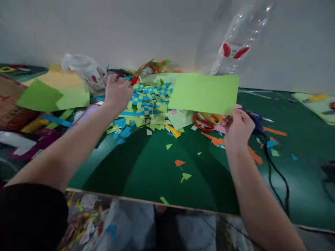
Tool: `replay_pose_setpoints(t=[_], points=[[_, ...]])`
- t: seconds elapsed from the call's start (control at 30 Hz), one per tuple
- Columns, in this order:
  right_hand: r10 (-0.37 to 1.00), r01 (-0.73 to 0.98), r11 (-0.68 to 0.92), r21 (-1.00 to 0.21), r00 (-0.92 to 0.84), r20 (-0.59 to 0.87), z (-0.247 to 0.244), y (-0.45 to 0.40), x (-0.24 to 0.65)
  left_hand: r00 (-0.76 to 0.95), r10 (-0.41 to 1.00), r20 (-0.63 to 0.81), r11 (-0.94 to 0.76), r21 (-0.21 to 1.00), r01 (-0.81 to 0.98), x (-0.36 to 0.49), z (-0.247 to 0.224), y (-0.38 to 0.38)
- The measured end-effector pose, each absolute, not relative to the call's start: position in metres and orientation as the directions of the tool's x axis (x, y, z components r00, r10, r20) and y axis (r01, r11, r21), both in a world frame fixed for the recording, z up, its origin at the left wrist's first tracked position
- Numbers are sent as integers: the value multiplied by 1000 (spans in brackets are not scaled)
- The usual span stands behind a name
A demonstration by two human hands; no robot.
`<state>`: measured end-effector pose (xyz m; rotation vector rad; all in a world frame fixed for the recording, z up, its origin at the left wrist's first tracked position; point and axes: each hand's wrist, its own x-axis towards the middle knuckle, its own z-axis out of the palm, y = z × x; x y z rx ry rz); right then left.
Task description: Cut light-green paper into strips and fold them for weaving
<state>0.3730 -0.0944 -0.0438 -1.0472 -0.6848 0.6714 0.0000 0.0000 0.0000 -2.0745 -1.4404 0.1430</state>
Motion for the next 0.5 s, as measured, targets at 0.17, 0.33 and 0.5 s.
replay_pose_setpoints(t=[0.17, 0.33, 0.5], points=[[779, -175, 326, -929, 606, 159, -42, -93, 373, 748, 662, 34, -643, -486, 591, 17, -22, -13], [783, -168, 308, -936, 604, 148, -41, -94, 374, 771, 631, 79, -630, -527, 570, 29, -32, -23], [785, -184, 308, -934, 604, 140, -39, -96, 373, 731, 658, 177, -615, -434, 659, 37, -38, -19]])
